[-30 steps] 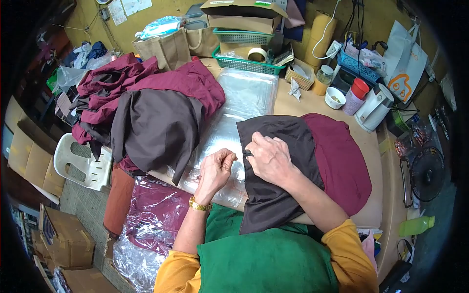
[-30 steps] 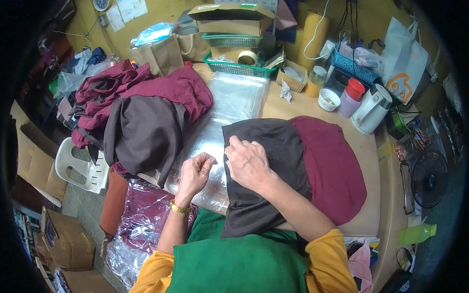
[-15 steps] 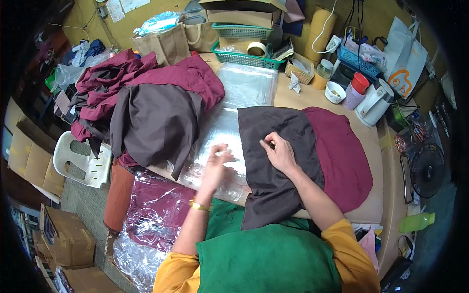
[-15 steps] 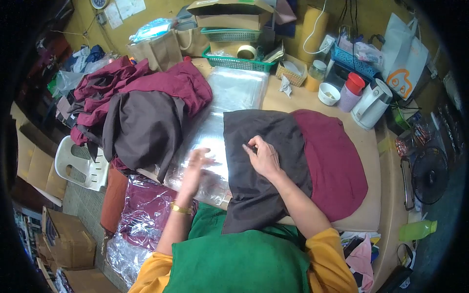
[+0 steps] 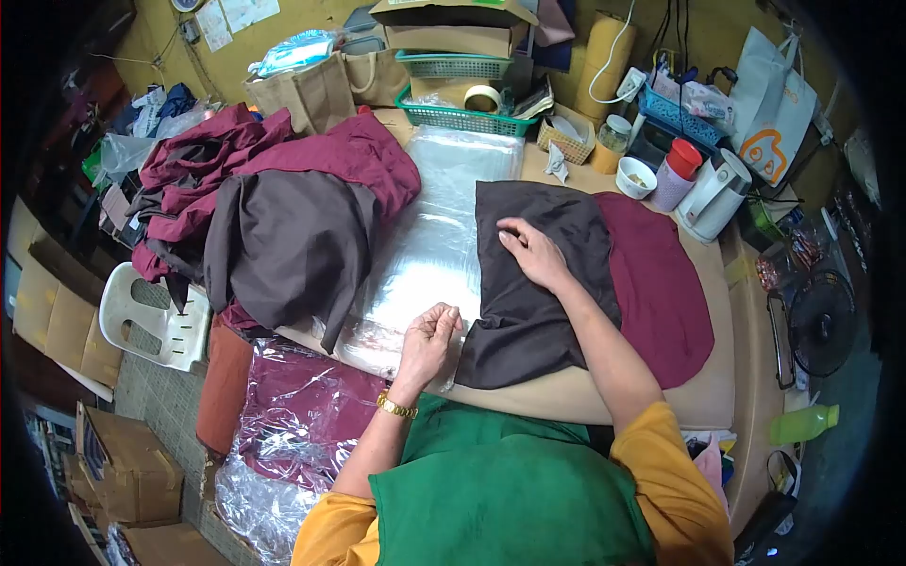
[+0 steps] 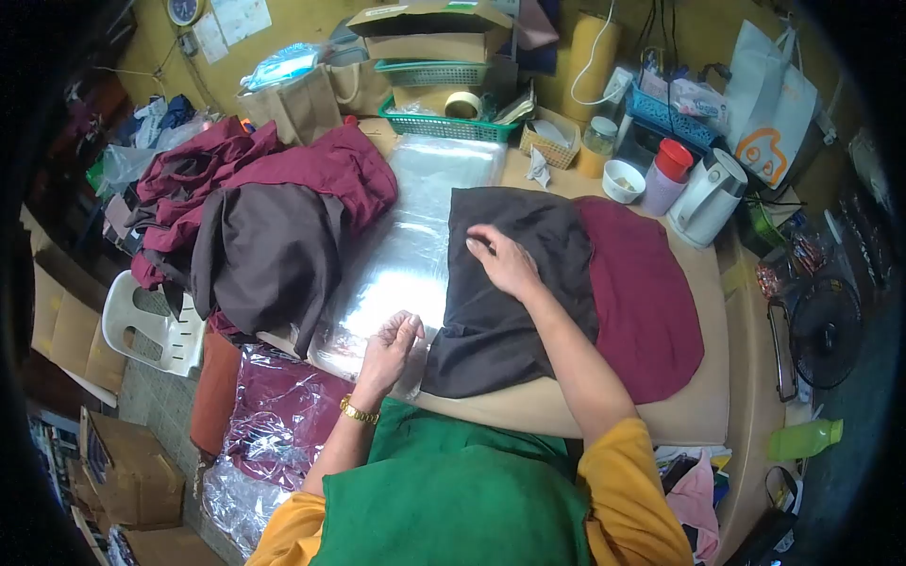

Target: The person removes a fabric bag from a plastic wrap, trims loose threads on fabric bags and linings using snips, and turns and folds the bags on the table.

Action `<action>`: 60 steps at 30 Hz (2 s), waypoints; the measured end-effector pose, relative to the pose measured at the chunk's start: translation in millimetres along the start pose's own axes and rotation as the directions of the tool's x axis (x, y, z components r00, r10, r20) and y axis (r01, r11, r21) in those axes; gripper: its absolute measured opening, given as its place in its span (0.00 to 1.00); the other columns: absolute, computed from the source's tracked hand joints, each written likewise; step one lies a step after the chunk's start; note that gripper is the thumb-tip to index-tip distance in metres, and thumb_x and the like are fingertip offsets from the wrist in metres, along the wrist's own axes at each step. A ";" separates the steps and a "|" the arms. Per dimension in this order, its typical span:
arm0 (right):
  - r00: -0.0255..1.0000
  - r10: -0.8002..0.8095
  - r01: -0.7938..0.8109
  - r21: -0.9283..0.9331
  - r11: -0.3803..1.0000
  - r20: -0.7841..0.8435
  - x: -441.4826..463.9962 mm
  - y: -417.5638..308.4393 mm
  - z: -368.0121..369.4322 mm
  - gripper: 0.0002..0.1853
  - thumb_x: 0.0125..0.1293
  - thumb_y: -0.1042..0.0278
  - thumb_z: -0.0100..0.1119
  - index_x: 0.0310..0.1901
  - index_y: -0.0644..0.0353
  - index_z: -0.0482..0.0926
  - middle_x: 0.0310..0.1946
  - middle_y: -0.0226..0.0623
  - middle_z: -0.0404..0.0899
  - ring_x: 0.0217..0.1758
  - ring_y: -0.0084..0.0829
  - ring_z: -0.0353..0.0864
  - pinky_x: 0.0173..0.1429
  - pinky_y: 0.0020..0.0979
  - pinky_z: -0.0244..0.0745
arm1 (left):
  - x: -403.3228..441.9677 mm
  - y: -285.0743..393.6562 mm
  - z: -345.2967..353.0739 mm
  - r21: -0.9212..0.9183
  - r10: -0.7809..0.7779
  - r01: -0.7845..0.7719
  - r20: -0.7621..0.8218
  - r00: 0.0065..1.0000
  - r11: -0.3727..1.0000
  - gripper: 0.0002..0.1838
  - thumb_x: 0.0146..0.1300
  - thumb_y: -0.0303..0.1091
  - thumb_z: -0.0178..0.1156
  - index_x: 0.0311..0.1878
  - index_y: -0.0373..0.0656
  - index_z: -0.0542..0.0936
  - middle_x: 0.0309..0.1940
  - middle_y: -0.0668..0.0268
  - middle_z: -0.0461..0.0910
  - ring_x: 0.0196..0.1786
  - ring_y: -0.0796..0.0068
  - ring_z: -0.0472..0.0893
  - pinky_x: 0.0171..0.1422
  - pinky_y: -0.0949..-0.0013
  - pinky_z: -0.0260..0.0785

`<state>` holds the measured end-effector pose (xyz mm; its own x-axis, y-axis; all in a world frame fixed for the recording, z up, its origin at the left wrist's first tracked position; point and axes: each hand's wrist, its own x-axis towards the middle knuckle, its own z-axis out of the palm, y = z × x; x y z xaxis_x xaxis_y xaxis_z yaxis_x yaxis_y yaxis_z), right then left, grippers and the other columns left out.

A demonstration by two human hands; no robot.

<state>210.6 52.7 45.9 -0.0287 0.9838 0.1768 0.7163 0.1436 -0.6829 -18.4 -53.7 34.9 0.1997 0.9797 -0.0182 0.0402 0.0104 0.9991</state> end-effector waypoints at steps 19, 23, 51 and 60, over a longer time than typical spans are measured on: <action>0.875 -0.479 0.480 -0.271 0.834 0.074 -76.5 -103.3 -21.3 0.17 0.53 0.71 0.68 0.41 0.59 0.71 0.35 0.41 0.72 0.33 0.42 0.81 0.38 0.42 0.73 | 5.2 -9.4 0.4 -0.130 0.112 -0.133 -0.152 0.982 0.983 0.14 0.76 0.41 0.52 0.33 0.46 0.77 0.29 0.78 0.71 0.25 0.91 0.64 0.29 0.83 0.56; 0.867 -0.491 0.490 -0.324 0.809 0.085 -72.7 -103.3 -13.6 0.18 0.52 0.73 0.68 0.41 0.61 0.70 0.33 0.41 0.73 0.33 0.42 0.82 0.37 0.42 0.74 | 4.9 -7.4 1.3 -0.073 0.195 -0.206 -0.143 0.970 0.976 0.16 0.76 0.41 0.53 0.31 0.44 0.77 0.30 0.77 0.68 0.25 0.90 0.63 0.29 0.82 0.55; 0.970 -0.231 0.209 -0.222 0.952 -0.079 -64.4 -18.7 17.8 0.14 0.59 0.67 0.64 0.43 0.59 0.72 0.38 0.47 0.80 0.40 0.51 0.83 0.44 0.47 0.76 | -14.1 9.0 -36.1 -0.679 -0.099 -0.193 -0.366 0.925 0.708 0.19 0.73 0.43 0.54 0.23 0.54 0.64 0.15 0.80 0.57 0.15 0.88 0.53 0.20 0.79 0.45; 0.972 -0.174 0.144 -0.187 0.972 -0.156 -44.8 13.6 30.3 0.08 0.62 0.71 0.59 0.39 0.61 0.71 0.31 0.49 0.81 0.38 0.53 0.82 0.41 0.49 0.73 | -9.5 -7.1 -6.4 0.235 0.130 -0.092 -0.155 0.979 0.968 0.11 0.72 0.35 0.57 0.47 0.35 0.77 0.33 0.64 0.82 0.28 0.81 0.75 0.33 0.72 0.69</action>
<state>200.5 13.8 7.3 -0.0437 0.9148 0.4015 0.8225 0.2611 -0.5054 -26.8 -61.8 28.2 0.0495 0.9918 0.1182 0.2509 -0.1269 0.9597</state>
